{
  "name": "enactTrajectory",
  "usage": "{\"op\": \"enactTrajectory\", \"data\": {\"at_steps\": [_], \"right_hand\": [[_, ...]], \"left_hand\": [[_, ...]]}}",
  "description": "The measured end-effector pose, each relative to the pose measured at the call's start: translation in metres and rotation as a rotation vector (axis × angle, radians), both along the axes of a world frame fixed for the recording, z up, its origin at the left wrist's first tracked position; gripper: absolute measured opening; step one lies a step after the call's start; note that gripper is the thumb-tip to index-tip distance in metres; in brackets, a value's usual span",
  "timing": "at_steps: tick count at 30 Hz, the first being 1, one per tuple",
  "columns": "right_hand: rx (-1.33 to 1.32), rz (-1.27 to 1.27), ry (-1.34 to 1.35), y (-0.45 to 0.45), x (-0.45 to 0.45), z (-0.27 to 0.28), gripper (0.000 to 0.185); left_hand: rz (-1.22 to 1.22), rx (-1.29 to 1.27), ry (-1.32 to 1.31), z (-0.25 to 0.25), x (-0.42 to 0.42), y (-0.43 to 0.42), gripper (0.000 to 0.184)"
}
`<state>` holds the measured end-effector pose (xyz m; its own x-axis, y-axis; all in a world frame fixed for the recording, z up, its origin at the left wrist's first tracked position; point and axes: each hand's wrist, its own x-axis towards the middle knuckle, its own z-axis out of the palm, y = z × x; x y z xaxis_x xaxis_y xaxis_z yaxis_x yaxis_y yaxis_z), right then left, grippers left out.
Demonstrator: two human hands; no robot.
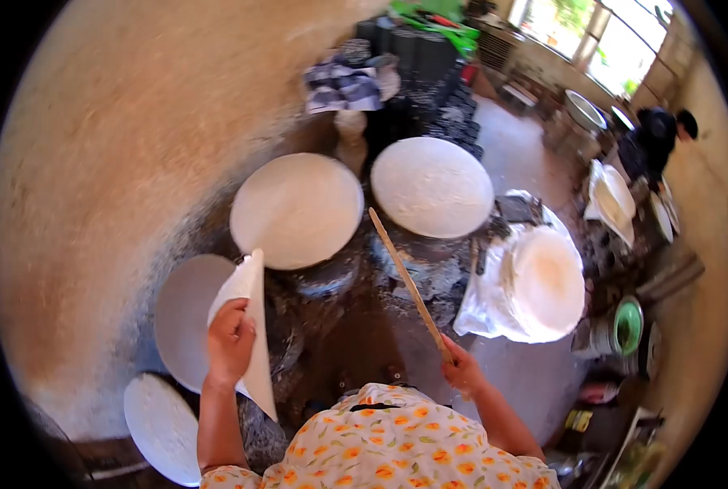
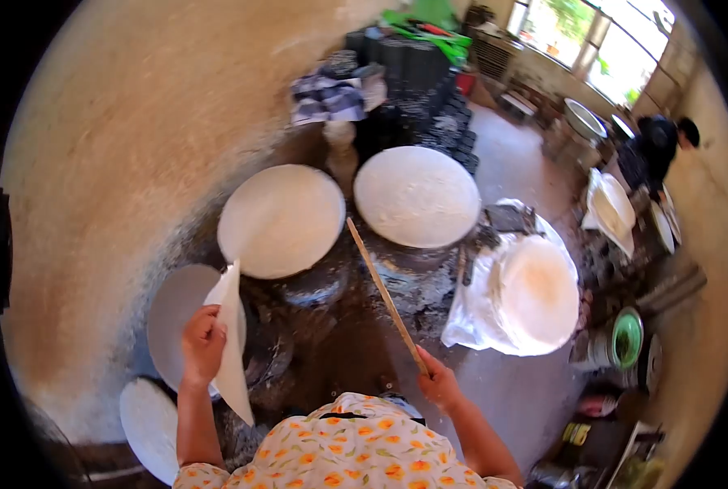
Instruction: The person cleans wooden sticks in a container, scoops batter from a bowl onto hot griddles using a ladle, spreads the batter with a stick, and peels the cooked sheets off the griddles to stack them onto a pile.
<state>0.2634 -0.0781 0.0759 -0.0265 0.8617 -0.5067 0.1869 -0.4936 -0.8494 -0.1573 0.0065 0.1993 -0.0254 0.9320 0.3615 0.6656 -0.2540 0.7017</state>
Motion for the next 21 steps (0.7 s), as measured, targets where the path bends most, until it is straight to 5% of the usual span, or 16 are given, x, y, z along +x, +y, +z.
{"op": "enactTrajectory", "data": {"at_steps": [6, 10, 12, 14, 16, 21], "right_hand": [[-0.051, -0.376, 0.042, -0.054, 0.068, -0.001, 0.074], [-0.002, -0.771, 0.107, -0.111, 0.116, -0.024, 0.076], [0.024, -0.924, 0.091, -0.139, 0.133, -0.031, 0.077], [0.019, -1.134, 0.002, -0.164, 0.143, -0.039, 0.077], [-0.001, -1.245, -0.026, -0.188, 0.149, -0.042, 0.077], [-0.043, -1.430, -0.095, -0.235, 0.148, -0.049, 0.075]], "left_hand": [[-0.681, -0.011, -0.128, 0.009, 0.181, 0.047, 0.010], [-0.915, -0.026, -0.326, 0.027, 0.308, 0.057, 0.008], [-0.856, 0.104, -0.422, 0.030, 0.361, 0.064, 0.013], [-0.781, -0.106, -0.939, 0.014, 0.415, 0.071, 0.009], [-0.720, -0.321, -1.154, 0.014, 0.460, 0.079, 0.012], [-0.502, -0.504, -1.262, -0.089, 0.558, 0.112, 0.012]]}}
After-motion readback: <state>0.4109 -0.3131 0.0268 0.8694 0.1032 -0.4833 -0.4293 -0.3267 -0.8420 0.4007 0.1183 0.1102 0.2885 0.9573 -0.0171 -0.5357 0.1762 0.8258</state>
